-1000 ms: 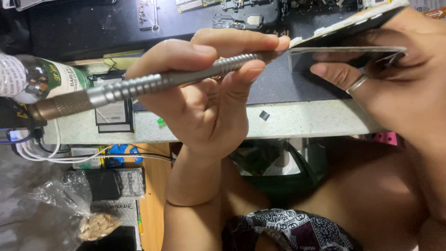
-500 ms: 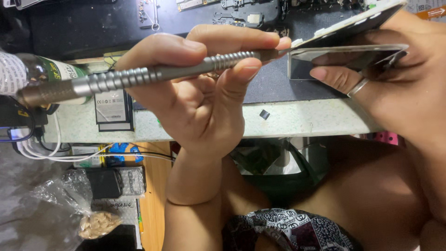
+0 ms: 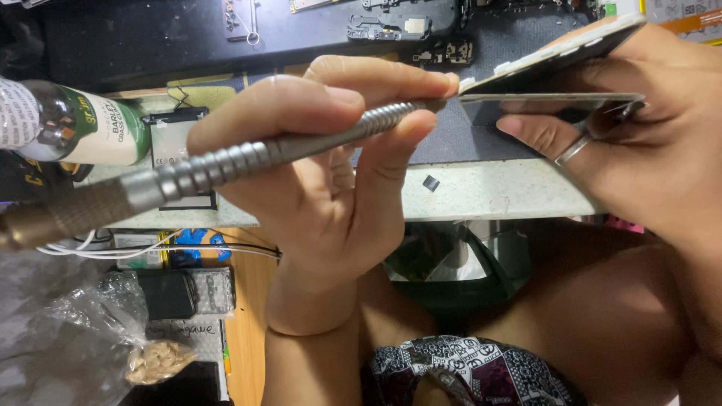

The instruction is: The person uses a metal pick and tweezers to pry open the back cover of a white smartphone. They carefully separate the casing from the internal components and lift the back cover away.

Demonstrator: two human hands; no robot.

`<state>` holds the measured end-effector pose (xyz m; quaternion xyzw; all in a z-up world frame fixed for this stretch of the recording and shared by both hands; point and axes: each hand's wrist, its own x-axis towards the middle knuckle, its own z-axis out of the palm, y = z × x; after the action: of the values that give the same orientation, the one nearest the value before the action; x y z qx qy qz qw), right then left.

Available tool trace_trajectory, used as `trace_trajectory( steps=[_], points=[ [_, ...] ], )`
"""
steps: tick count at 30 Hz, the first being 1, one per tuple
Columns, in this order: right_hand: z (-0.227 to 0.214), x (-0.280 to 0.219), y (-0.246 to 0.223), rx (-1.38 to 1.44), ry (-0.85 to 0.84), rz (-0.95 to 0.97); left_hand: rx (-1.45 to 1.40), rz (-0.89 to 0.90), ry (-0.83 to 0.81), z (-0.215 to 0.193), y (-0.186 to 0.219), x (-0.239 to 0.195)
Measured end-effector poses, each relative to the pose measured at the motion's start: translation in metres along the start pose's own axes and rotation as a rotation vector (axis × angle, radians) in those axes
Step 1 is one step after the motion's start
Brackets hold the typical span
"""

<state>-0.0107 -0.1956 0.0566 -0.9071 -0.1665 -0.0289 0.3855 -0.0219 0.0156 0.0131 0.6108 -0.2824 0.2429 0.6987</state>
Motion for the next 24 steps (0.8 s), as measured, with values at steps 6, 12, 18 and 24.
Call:
trace_trajectory(
  steps=[6,12,18,24],
  points=[
    [0.001,0.001,0.007,0.050,0.009,-0.083,-0.051,-0.007,0.003,0.002,-0.008,0.000],
    [0.005,0.001,0.011,0.276,0.016,0.025,-0.015,-0.028,-0.011,0.010,-0.033,0.005],
    [0.000,0.002,0.048,0.158,0.003,-0.025,-0.044,-0.202,-0.014,0.024,-0.049,-0.006],
    [0.007,-0.010,0.093,0.216,0.075,-0.110,0.035,-0.144,-0.024,0.032,-0.058,-0.016]
  ],
)
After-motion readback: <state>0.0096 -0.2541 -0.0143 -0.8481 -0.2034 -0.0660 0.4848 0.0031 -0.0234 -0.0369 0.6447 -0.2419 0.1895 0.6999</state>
